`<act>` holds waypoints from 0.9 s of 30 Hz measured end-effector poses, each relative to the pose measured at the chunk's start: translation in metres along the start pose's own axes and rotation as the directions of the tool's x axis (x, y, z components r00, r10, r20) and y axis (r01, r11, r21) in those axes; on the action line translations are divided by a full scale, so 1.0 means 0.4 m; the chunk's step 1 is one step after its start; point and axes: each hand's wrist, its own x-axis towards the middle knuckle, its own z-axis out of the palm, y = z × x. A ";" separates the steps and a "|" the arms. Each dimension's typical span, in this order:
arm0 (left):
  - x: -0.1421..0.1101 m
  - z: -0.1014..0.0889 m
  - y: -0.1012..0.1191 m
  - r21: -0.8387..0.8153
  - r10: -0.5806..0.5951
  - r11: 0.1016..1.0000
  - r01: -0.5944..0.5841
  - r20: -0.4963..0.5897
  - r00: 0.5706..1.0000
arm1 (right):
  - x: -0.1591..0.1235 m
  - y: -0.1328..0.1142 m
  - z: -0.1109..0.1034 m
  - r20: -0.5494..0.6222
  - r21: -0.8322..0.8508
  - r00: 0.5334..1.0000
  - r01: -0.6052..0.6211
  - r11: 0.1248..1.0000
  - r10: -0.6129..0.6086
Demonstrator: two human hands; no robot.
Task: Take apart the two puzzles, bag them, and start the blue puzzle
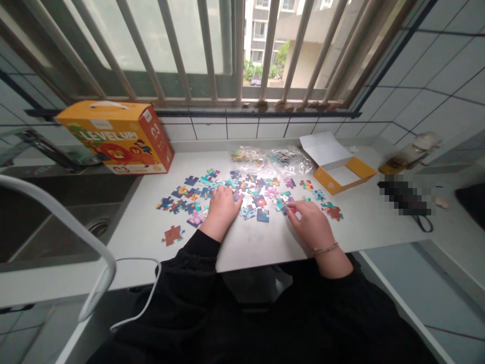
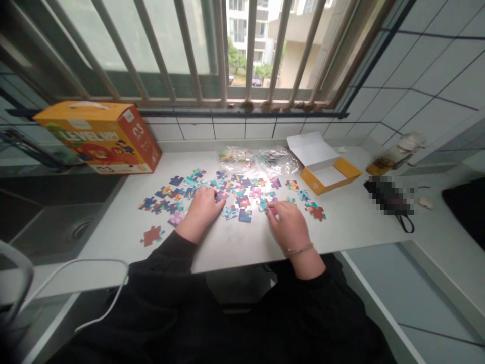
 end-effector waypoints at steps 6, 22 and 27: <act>0.016 -0.017 -0.061 -0.147 0.125 0.982 -0.115 0.057 0.991 | 0.161 -0.127 0.071 0.272 -0.010 0.962 0.006 1.000 -0.003; -0.030 -0.112 -0.076 -0.699 0.380 0.691 -0.182 0.138 0.915 | 0.227 -0.127 0.076 0.419 -0.003 0.905 -0.073 0.997 0.067; -0.077 -0.090 -0.058 -0.673 0.623 0.683 -0.284 0.334 0.707 | 0.233 -0.126 0.064 0.443 0.032 0.896 -0.010 0.999 -0.005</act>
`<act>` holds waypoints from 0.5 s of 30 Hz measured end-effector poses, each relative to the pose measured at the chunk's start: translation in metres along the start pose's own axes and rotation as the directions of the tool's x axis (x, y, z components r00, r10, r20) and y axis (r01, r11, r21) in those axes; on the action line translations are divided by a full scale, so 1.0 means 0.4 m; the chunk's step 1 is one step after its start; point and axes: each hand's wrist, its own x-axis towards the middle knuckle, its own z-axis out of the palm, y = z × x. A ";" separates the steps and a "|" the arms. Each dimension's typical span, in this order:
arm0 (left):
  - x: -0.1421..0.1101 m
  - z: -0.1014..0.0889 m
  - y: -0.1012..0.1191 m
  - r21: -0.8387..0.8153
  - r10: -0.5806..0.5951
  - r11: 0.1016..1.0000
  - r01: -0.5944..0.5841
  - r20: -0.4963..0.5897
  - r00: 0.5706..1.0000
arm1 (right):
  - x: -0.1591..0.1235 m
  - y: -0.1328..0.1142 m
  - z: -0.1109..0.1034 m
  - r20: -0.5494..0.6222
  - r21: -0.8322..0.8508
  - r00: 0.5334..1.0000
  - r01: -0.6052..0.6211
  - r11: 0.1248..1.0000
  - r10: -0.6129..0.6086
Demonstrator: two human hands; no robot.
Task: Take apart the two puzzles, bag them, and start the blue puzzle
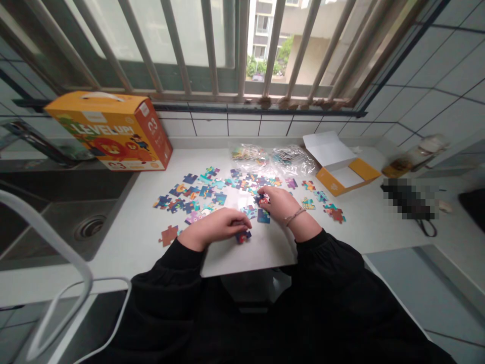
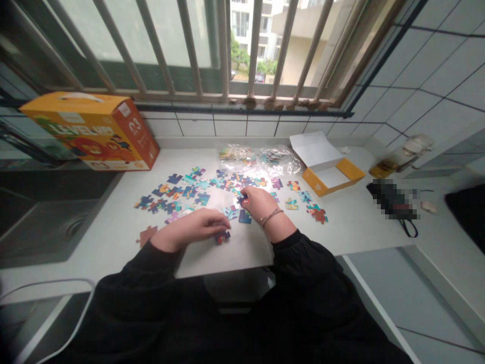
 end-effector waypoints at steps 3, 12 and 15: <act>0.022 0.033 -0.009 0.149 0.099 0.984 -0.096 -0.012 0.995 | 0.009 0.005 -0.003 0.035 -0.012 0.998 0.051 0.999 -0.050; 0.037 0.003 -0.045 0.390 -0.054 0.894 0.223 -0.400 0.915 | 0.039 0.045 0.005 0.058 -0.091 0.997 0.046 0.995 -0.041; 0.028 0.002 -0.036 0.316 -0.030 0.936 0.154 -0.365 0.930 | 0.011 0.057 -0.008 -0.004 -0.065 0.998 0.055 0.996 -0.055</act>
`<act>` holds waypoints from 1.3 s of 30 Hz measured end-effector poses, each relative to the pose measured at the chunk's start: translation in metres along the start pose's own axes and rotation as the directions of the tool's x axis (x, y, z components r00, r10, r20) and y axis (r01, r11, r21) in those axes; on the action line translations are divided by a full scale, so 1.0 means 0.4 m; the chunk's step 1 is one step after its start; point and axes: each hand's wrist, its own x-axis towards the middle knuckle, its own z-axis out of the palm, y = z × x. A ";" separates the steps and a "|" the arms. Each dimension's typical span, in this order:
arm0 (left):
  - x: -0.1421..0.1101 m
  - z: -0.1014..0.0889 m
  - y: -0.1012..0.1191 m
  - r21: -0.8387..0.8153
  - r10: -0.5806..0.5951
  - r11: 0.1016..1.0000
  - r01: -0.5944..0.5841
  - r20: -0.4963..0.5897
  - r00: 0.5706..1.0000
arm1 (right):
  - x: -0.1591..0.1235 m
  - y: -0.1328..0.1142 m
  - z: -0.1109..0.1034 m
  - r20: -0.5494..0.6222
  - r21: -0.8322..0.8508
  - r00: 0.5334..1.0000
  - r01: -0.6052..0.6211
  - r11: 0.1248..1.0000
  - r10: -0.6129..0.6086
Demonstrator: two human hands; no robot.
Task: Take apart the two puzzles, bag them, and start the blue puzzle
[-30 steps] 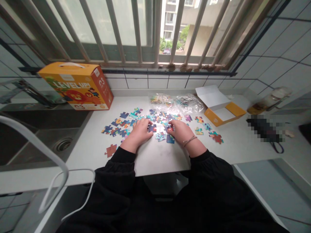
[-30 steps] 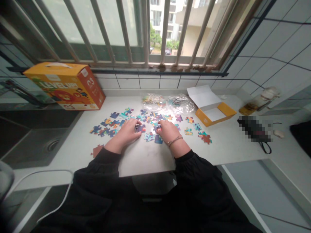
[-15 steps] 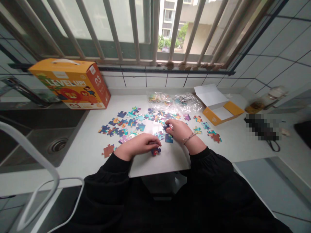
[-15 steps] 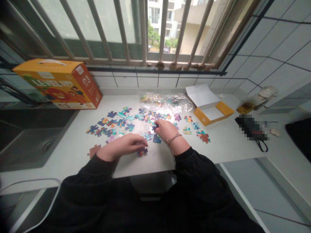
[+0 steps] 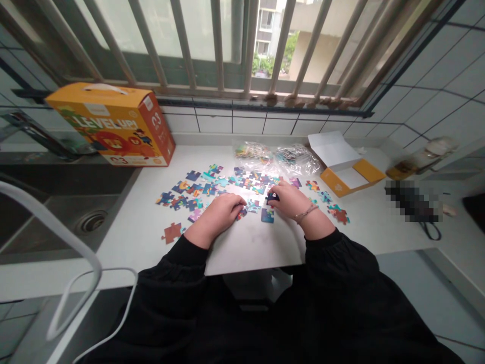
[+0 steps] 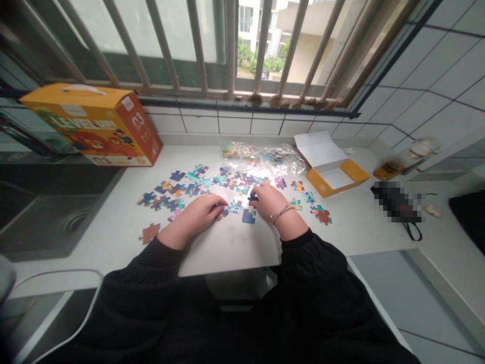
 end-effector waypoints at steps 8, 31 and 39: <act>-0.008 0.031 0.031 -0.173 0.225 0.965 -0.198 0.156 0.962 | -0.181 -0.106 0.059 -0.122 0.685 0.979 -0.036 0.728 0.164; -0.006 0.002 0.023 -0.025 0.016 1.000 -0.012 0.154 0.988 | -0.310 -0.227 0.150 -0.005 0.848 0.895 -0.232 0.476 0.445; -0.007 0.002 0.016 -0.038 0.042 0.999 -0.037 0.160 0.986 | -0.304 -0.257 0.149 -0.144 0.557 0.895 -0.279 0.783 0.422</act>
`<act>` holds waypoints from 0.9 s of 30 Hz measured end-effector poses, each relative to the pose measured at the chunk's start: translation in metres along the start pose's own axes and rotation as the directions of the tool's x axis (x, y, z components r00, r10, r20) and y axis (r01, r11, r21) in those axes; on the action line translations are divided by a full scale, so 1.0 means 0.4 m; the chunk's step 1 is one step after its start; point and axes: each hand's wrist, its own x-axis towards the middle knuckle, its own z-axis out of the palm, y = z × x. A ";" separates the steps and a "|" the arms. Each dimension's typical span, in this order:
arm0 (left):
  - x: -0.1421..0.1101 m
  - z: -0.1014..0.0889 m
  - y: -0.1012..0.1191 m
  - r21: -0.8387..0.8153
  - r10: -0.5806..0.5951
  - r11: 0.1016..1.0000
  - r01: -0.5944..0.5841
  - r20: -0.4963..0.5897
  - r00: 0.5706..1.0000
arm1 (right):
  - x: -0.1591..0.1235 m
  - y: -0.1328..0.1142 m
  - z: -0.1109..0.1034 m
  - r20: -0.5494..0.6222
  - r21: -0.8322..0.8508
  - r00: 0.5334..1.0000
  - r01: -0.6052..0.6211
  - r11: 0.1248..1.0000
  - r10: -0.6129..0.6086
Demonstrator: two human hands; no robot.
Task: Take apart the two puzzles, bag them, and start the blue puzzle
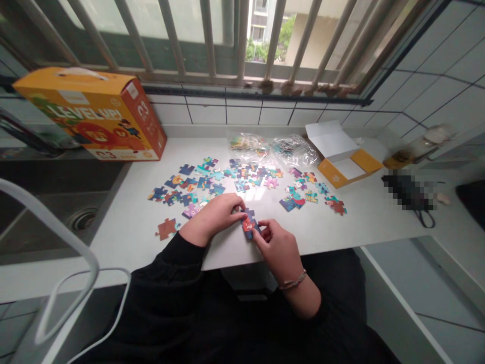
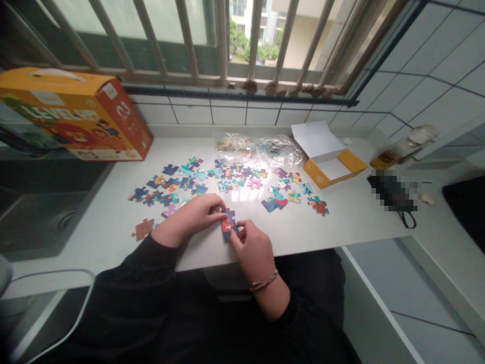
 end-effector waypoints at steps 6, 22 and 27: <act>0.000 -0.002 0.007 0.002 -0.013 1.000 0.013 0.010 1.000 | -0.012 -0.010 0.004 0.044 -0.215 0.996 0.085 0.973 -0.077; -0.002 -0.006 0.019 -0.012 -0.041 0.999 0.041 0.008 0.999 | -0.019 0.034 -0.003 0.134 -0.315 0.872 0.488 0.814 -0.471; -0.002 -0.005 0.021 -0.007 -0.037 0.999 0.037 0.012 0.999 | -0.023 0.032 -0.003 0.139 -0.337 0.869 0.493 0.803 -0.475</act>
